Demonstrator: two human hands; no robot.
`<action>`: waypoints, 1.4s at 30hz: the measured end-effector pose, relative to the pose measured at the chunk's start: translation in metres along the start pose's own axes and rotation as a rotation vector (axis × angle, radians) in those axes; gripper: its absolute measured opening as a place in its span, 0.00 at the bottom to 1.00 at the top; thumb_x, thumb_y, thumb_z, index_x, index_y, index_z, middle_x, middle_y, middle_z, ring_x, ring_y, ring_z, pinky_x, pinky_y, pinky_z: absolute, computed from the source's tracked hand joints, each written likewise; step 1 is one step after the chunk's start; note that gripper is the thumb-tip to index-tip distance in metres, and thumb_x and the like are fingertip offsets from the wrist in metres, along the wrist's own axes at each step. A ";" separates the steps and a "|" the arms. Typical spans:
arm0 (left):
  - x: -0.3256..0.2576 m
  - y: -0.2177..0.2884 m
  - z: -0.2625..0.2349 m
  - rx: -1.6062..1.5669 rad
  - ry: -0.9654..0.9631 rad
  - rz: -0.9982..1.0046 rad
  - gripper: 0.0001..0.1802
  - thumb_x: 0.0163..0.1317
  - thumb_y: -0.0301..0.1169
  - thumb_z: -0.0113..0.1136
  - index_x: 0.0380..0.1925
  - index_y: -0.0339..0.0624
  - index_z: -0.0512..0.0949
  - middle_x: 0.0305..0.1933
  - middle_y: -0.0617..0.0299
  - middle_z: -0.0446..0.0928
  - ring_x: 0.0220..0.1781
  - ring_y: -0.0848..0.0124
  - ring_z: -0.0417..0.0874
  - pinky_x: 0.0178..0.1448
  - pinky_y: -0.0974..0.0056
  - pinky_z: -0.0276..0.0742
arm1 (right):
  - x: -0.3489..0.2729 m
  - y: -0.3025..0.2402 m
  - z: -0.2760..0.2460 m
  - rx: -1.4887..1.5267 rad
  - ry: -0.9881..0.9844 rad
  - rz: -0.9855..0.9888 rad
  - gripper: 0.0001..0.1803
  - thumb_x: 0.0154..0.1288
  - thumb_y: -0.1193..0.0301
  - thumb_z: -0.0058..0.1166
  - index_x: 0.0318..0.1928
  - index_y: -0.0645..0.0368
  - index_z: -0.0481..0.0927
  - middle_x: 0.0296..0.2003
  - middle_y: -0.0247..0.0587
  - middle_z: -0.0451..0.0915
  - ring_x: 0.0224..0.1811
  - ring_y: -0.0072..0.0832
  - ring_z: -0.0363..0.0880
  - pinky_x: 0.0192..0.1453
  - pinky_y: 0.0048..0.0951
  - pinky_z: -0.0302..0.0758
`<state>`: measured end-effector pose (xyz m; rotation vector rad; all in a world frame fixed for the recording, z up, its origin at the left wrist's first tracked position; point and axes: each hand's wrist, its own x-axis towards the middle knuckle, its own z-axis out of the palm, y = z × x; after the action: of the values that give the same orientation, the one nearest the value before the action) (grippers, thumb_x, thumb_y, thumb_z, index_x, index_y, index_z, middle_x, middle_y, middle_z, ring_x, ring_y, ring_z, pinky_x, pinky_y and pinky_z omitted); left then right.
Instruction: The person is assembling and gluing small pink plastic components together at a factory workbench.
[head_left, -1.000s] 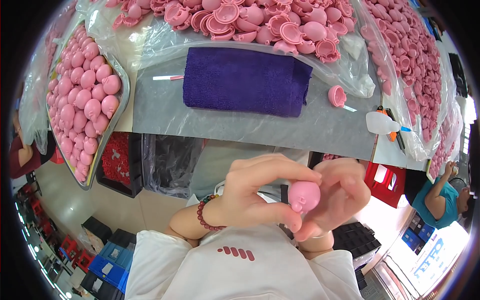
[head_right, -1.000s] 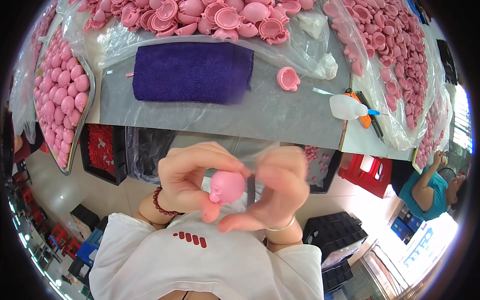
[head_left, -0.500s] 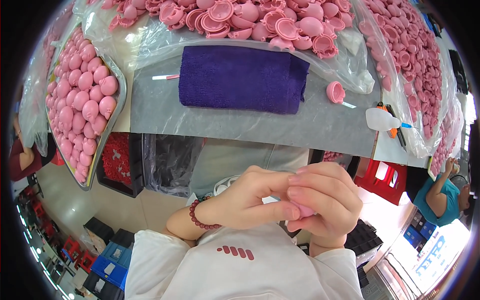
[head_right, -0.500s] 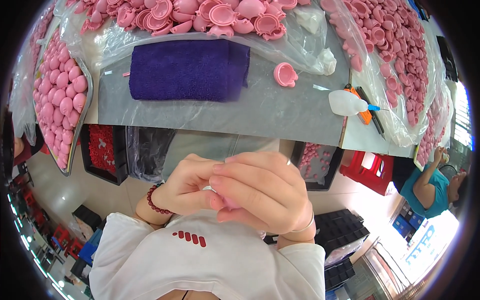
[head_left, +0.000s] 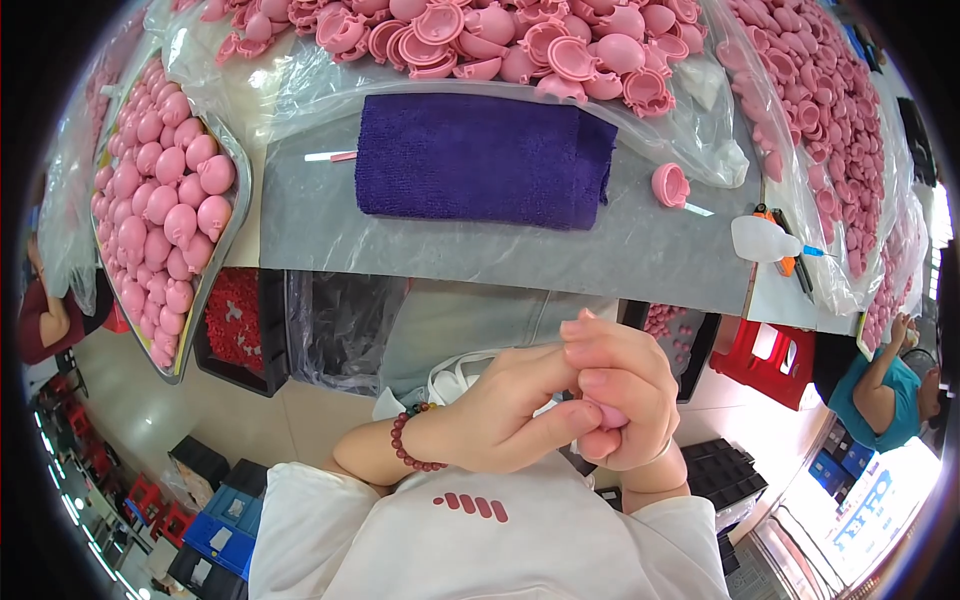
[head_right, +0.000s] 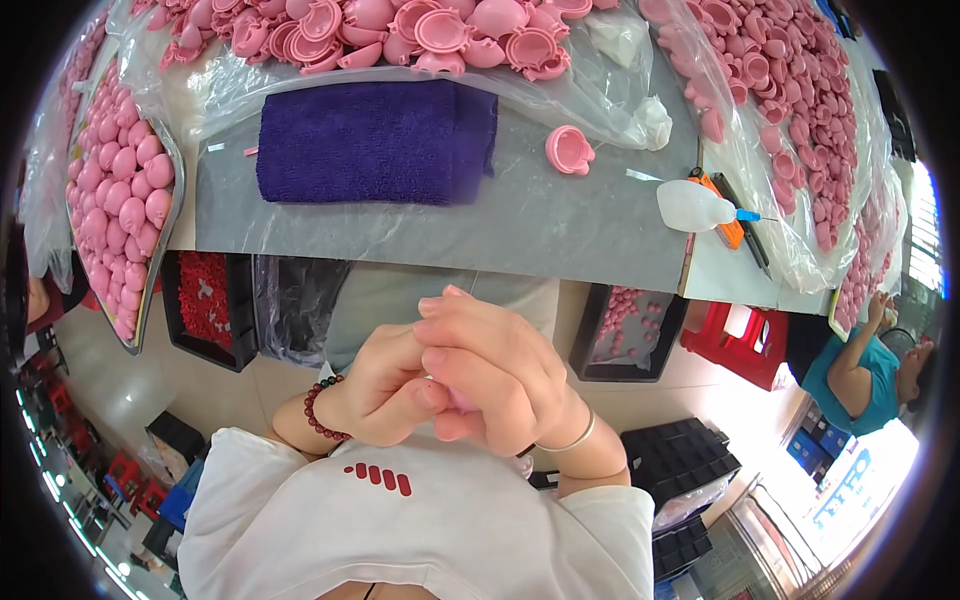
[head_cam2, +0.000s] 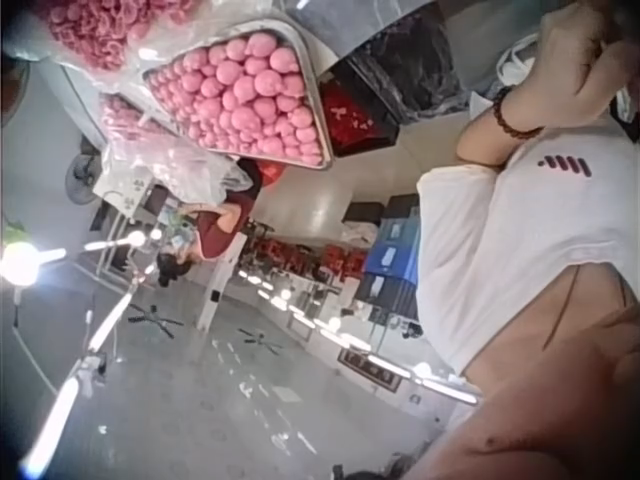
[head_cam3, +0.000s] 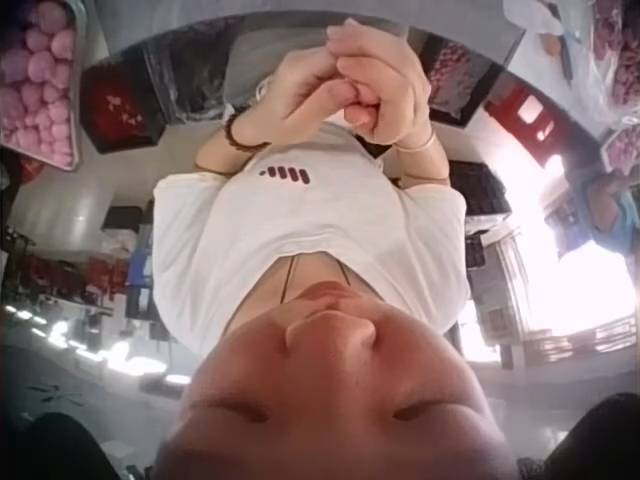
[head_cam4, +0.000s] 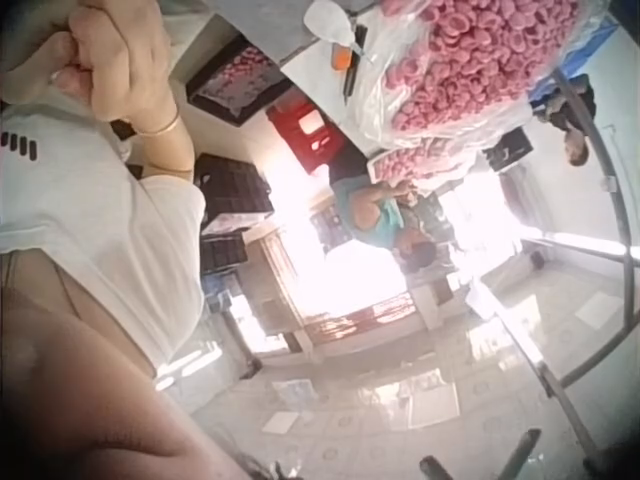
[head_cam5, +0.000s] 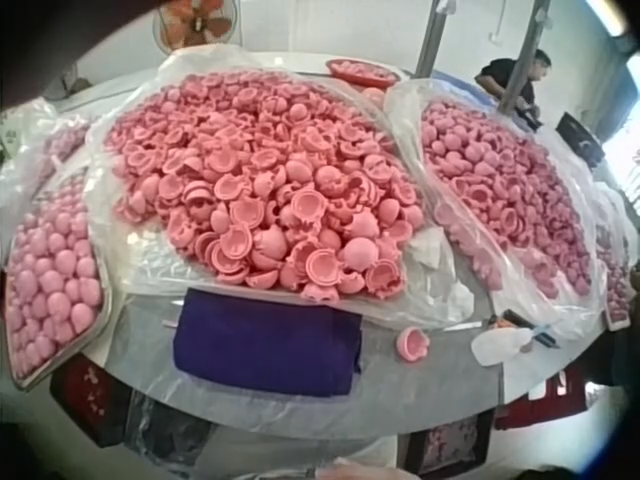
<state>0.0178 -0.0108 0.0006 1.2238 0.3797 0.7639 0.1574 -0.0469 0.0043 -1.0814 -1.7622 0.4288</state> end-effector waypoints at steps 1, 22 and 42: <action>-0.001 0.000 0.001 0.000 0.000 0.000 0.09 0.61 0.31 0.49 0.35 0.36 0.73 0.31 0.57 0.76 0.31 0.61 0.78 0.35 0.65 0.71 | -0.001 0.000 0.002 -0.005 0.023 -0.006 0.24 0.65 0.51 0.41 0.41 0.63 0.68 0.38 0.50 0.75 0.40 0.44 0.78 0.46 0.42 0.77; 0.001 0.001 -0.011 0.050 -0.119 0.050 0.19 0.61 0.41 0.52 0.41 0.34 0.72 0.38 0.53 0.74 0.37 0.58 0.76 0.39 0.63 0.71 | 0.012 -0.006 -0.011 0.004 -0.074 0.070 0.29 0.54 0.46 0.52 0.40 0.62 0.70 0.38 0.51 0.76 0.42 0.42 0.78 0.52 0.47 0.73; 0.006 0.000 -0.016 -0.037 -0.013 0.155 0.24 0.46 0.36 0.69 0.42 0.36 0.76 0.39 0.57 0.79 0.37 0.66 0.79 0.39 0.67 0.73 | -0.001 -0.005 -0.009 0.051 0.108 0.072 0.31 0.36 0.68 0.68 0.48 0.54 0.75 0.49 0.51 0.71 0.48 0.43 0.73 0.47 0.38 0.74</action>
<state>0.0119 0.0040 -0.0040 1.2325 0.2606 0.8918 0.1632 -0.0524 0.0116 -1.1141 -1.6132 0.4484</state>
